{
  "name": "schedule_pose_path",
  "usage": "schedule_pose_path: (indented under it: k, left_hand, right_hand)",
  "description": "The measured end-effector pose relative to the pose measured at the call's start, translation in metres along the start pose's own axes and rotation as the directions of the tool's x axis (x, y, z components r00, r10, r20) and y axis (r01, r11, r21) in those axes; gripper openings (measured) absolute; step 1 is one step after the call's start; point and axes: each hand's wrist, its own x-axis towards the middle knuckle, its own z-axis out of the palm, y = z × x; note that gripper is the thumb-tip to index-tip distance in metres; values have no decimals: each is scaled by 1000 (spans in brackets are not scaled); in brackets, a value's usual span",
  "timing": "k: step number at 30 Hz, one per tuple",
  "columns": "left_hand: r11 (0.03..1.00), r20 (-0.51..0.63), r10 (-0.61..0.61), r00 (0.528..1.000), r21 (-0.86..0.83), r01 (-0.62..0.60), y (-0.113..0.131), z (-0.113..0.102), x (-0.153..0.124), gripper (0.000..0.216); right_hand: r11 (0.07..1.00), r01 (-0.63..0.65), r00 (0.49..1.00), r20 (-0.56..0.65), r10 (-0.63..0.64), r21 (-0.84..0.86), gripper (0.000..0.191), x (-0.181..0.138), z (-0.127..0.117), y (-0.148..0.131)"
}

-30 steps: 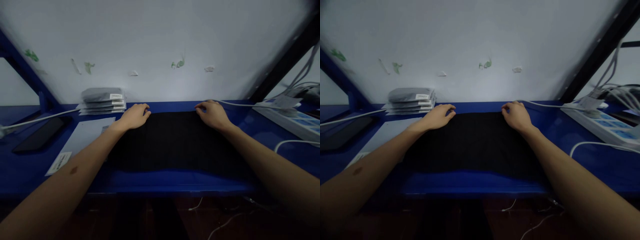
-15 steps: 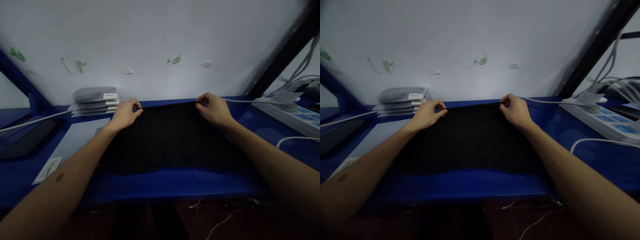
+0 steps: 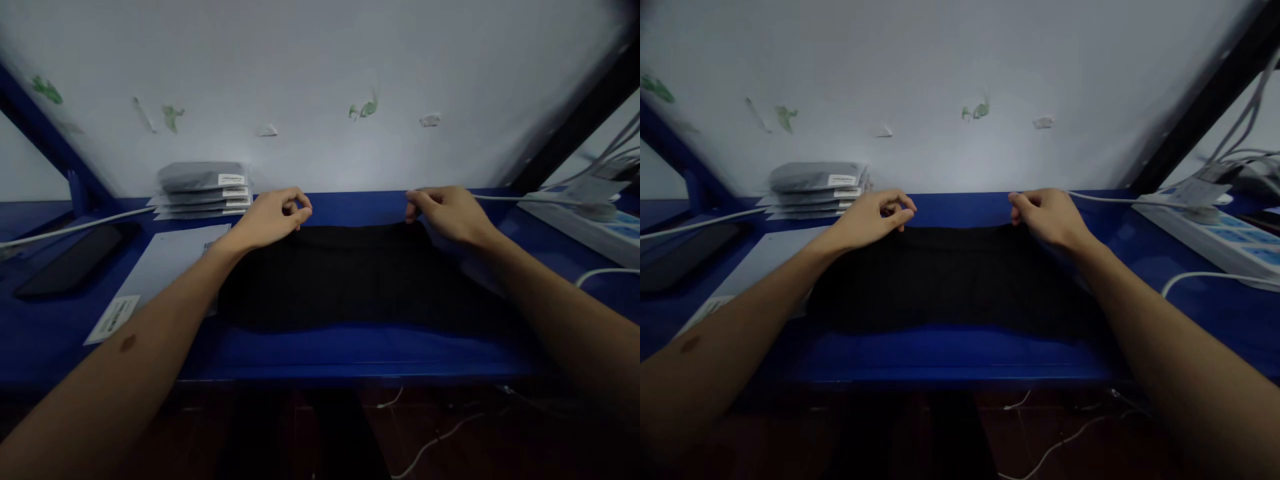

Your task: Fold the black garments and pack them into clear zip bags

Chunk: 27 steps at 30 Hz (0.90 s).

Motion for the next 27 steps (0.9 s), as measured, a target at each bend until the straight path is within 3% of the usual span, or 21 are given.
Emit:
schedule_pose_path:
  k: [4,7,12,17,27]
  left_hand:
    - [995,-21,41,999,89,-39,-7,2,2,13]
    - [979,64,53,997,191,-64,-14,3,4,14]
    - [973,195,39,980,218,-82,-14,3,3,14]
    - [975,199,-3,980,217,-41,-11,2,2,11]
    - [959,176,24,984,274,-73,-11,3,2,10]
  right_hand:
    - [984,102,992,86,-91,-143,25,3,6,7]
    - [965,186,972,181,-152,-188,19,7,10,16]
    - [948,208,970,173,-168,-243,19,9,12,25]
    - [943,210,968,187,-165,-259,19,10,14,28]
    - [943,205,969,190,-158,-262,20,11,14,28]
